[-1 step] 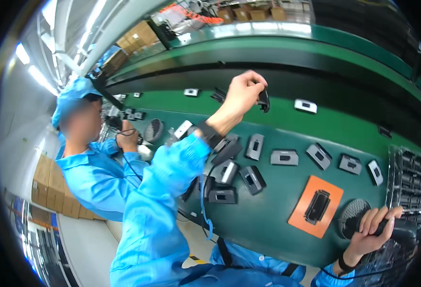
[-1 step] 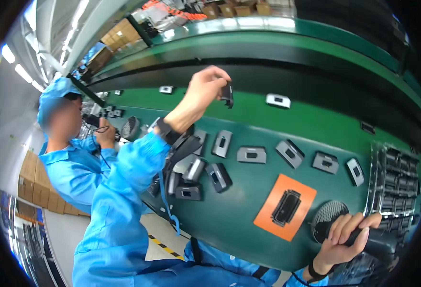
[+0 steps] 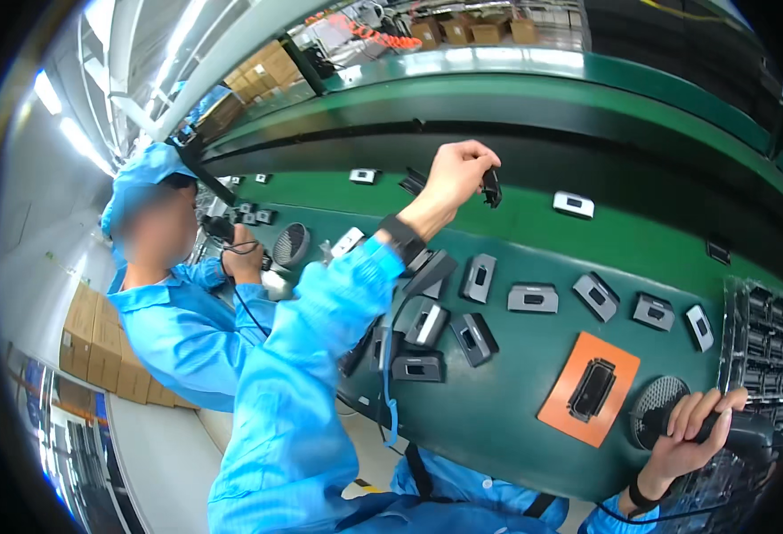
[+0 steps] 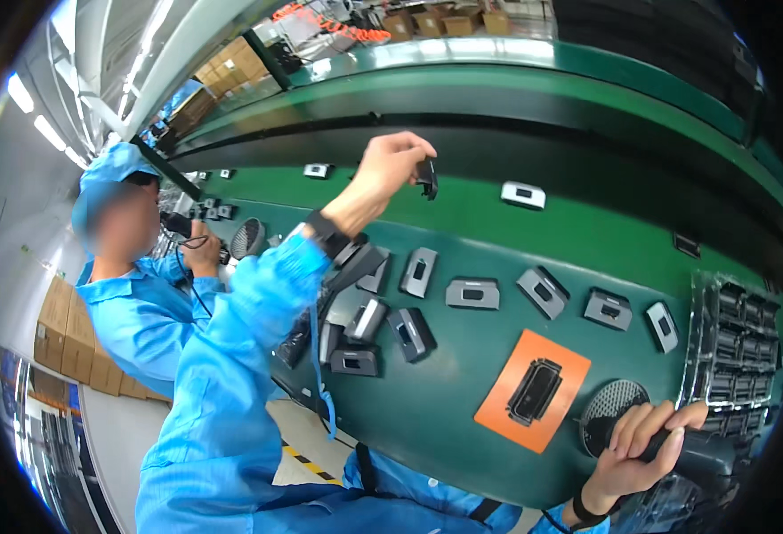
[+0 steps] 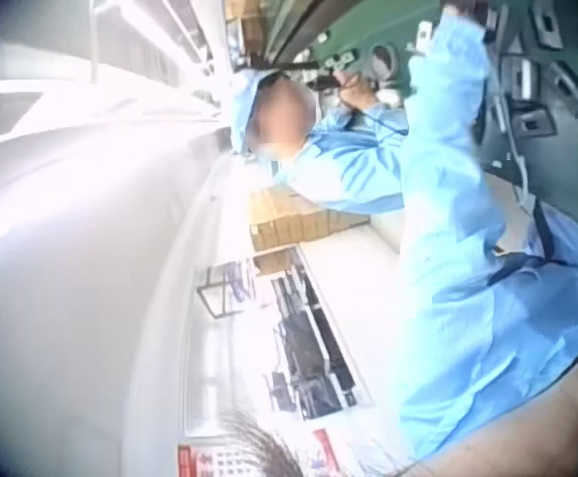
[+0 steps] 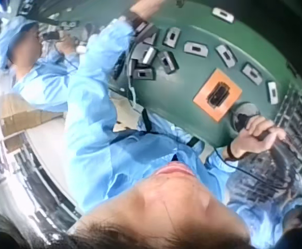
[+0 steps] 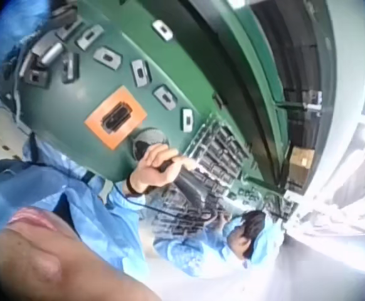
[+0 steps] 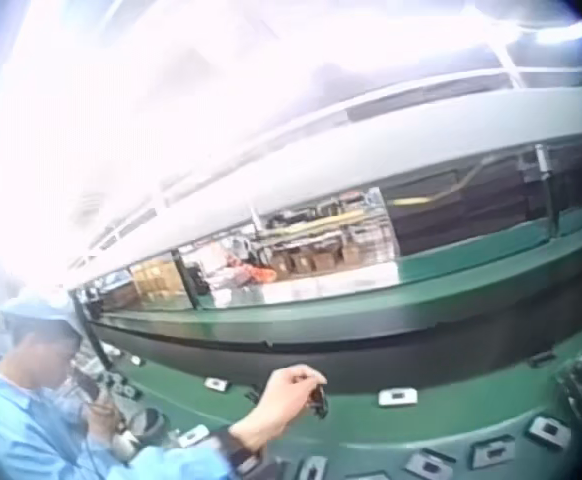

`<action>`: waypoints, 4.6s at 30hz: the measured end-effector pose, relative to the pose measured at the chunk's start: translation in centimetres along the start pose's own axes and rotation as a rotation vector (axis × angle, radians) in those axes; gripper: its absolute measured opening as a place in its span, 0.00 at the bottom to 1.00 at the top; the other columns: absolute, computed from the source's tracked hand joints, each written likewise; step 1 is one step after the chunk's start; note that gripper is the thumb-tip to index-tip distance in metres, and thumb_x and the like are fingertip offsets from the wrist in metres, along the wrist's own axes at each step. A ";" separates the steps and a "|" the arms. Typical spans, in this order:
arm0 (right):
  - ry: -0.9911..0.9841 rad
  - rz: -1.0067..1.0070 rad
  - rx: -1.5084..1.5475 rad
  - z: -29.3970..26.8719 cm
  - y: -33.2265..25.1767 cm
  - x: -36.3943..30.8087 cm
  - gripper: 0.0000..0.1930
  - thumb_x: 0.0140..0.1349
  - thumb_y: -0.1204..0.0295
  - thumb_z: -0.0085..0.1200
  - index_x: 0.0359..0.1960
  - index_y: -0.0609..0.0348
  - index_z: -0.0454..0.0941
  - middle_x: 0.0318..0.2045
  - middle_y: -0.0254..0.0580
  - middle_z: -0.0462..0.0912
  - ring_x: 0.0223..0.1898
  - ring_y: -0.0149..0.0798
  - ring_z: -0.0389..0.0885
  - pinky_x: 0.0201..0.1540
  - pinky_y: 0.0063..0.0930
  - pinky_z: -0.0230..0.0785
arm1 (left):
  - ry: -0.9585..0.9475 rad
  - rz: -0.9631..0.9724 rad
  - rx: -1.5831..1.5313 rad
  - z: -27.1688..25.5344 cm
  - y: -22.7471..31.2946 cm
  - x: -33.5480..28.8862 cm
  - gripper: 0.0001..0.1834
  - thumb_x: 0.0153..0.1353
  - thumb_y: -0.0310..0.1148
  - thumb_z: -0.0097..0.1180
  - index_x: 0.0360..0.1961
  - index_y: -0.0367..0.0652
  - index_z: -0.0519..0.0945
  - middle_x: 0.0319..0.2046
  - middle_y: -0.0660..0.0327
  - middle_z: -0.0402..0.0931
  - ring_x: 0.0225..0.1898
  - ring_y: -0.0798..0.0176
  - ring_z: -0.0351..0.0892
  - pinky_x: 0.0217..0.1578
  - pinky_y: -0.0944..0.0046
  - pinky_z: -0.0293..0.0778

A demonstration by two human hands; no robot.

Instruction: Using an electric screwdriver to fasten screws into plastic housing components on an assembly line.

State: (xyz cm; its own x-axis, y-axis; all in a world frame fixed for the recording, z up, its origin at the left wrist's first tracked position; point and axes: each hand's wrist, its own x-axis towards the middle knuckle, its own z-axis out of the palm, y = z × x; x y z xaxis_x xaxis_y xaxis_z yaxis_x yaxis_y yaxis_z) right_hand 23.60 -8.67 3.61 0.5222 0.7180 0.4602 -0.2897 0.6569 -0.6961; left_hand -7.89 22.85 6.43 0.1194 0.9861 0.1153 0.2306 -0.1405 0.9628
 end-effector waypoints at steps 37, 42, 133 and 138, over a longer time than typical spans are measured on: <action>-0.076 0.012 0.037 -0.1 0.6 1.2 0.09 0.75 0.63 0.38 0.39 0.53 0.64 0.16 0.28 0.61 0.14 0.23 0.57 0.18 0.18 0.54 | -0.988 0.437 0.341 7.1 6.2 -12.7 0.12 0.53 0.24 0.66 0.41 0.39 0.81 0.26 0.63 0.72 0.29 0.65 0.72 0.33 0.62 0.69; 0.009 -0.008 0.049 0.5 1.4 1.3 0.09 0.74 0.63 0.39 0.40 0.53 0.65 0.15 0.28 0.60 0.13 0.24 0.57 0.17 0.19 0.53 | -1.034 0.942 0.514 9.7 2.5 -12.3 0.12 0.52 0.30 0.68 0.36 0.42 0.79 0.31 0.59 0.76 0.40 0.51 0.74 0.42 0.57 0.70; -0.634 0.118 -0.263 3.5 6.7 4.0 0.14 0.74 0.60 0.33 0.47 0.55 0.68 0.18 0.31 0.65 0.15 0.27 0.61 0.20 0.25 0.60 | -0.737 0.793 0.876 11.1 -1.9 -23.2 0.13 0.50 0.31 0.58 0.39 0.43 0.79 0.56 0.59 0.76 0.20 0.69 0.70 0.24 0.70 0.72; -0.680 0.159 -0.264 4.1 7.5 3.9 0.14 0.76 0.59 0.32 0.44 0.51 0.69 0.18 0.30 0.66 0.14 0.26 0.60 0.20 0.23 0.59 | -0.722 0.784 0.859 11.1 -2.0 -23.2 0.13 0.50 0.31 0.60 0.38 0.43 0.78 0.55 0.59 0.77 0.20 0.68 0.72 0.25 0.69 0.74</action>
State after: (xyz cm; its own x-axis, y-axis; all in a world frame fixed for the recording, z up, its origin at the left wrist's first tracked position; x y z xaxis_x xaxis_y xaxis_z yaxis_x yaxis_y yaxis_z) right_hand 20.20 0.01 2.40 -0.1460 0.8402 0.5223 -0.0729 0.5174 -0.8527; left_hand -0.42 -0.70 -0.83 0.9063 0.3959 0.1483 0.3598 -0.9065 0.2208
